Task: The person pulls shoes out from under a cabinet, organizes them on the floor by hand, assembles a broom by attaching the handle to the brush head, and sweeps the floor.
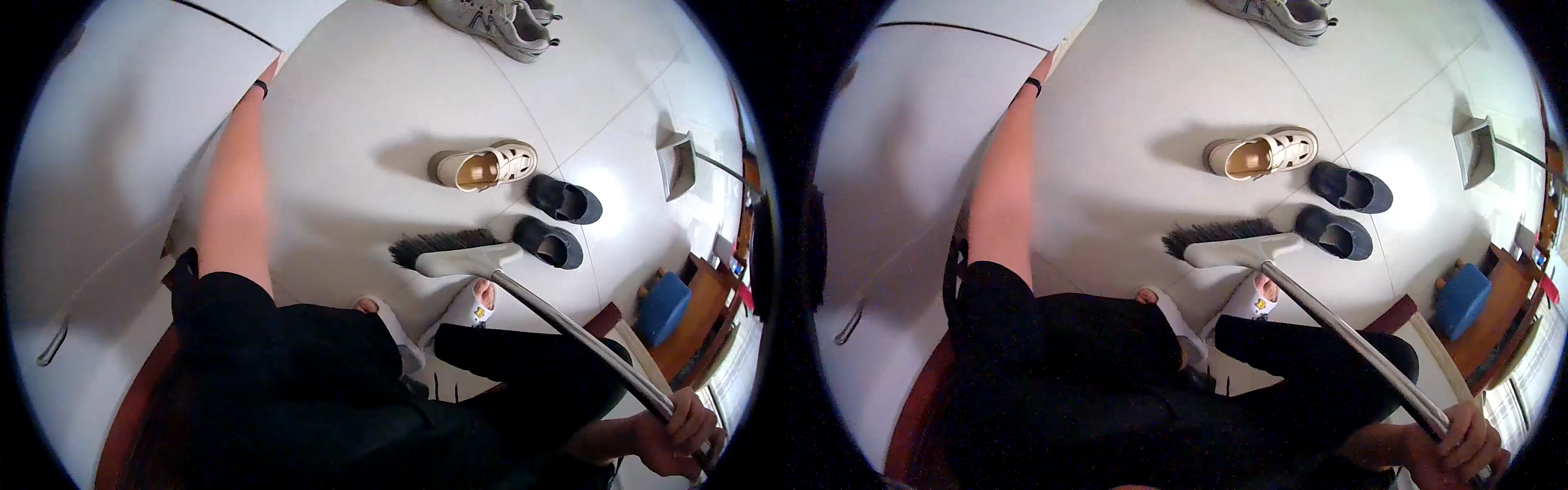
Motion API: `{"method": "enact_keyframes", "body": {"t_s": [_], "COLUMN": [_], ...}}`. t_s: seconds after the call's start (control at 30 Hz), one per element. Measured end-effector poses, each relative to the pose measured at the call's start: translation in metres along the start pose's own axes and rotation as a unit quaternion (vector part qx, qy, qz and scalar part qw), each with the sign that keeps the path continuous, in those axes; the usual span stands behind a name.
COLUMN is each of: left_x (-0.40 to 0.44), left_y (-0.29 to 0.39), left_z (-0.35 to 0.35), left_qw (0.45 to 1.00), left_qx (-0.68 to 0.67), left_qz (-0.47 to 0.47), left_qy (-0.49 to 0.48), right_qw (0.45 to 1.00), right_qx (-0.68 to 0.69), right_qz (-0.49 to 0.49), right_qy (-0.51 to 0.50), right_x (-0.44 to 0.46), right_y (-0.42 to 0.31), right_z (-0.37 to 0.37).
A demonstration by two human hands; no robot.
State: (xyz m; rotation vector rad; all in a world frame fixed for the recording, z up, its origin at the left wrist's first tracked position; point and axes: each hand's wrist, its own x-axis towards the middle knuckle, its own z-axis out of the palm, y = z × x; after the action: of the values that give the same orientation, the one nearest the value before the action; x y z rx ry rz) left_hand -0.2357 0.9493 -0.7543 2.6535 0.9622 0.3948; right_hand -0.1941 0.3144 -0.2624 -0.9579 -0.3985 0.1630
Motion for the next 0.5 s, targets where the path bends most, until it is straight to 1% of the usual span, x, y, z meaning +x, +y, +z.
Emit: {"method": "enact_keyframes", "body": {"t_s": [0.03,0.07,0.13,0.17,0.23,0.27,0.3,0.33,0.37,0.43,0.47,0.5], "left_x": [-0.002,-0.005,-0.029,-0.045,-0.073,-0.072,-0.067,-0.057,-0.046,-0.026,-0.018,-0.008], "left_y": [0.002,0.006,0.028,0.044,0.078,0.069,0.047,0.018,-0.006,-0.031,-0.043,-0.053], "left_z": [-0.01,-0.015,-0.033,-0.044,-0.072,-0.069,-0.052,-0.028,-0.014,-0.009,-0.009,-0.014], "left_qw": [0.999,0.997,0.993,0.991,0.988,0.992,0.992,0.993,0.979,0.995,0.998,0.999], "left_qx": [-0.006,-0.007,0.0,-0.001,0.012,0.022,0.02,0.068,0.114,0.039,0.023,0.02], "left_qz": [0.005,0.017,0.041,0.051,0.065,0.092,0.09,0.094,0.097,0.059,0.033,0.012], "left_qy": [-0.036,-0.068,-0.108,-0.124,-0.138,-0.089,-0.088,0.027,0.142,0.075,0.042,0.03], "right_qw": [0.997,0.997,0.995,0.996,0.994,0.994,0.994,0.994,0.994,0.999,0.999,0.999], "right_qx": [0.069,0.069,-0.083,-0.079,-0.082,-0.083,-0.083,-0.083,-0.086,-0.039,-0.046,-0.03], "right_qz": [0.033,0.037,-0.015,-0.016,-0.047,-0.046,-0.041,-0.038,-0.04,-0.016,-0.015,-0.002], "right_qy": [-0.032,-0.027,0.046,0.05,0.051,0.051,0.053,0.055,0.053,0.026,0.025,0.021], "right_x": [-0.001,-0.002,-0.002,-0.001,0.001,0.002,0.004,0.004,0.004,0.003,0.003,0.002], "right_y": [-0.001,-0.003,-0.002,0.0,0.009,0.01,0.012,0.011,0.009,0.005,0.006,0.006], "right_z": [-0.003,-0.002,0.0,0.0,0.003,0.006,0.01,0.012,0.011,0.006,0.007,0.007]}}
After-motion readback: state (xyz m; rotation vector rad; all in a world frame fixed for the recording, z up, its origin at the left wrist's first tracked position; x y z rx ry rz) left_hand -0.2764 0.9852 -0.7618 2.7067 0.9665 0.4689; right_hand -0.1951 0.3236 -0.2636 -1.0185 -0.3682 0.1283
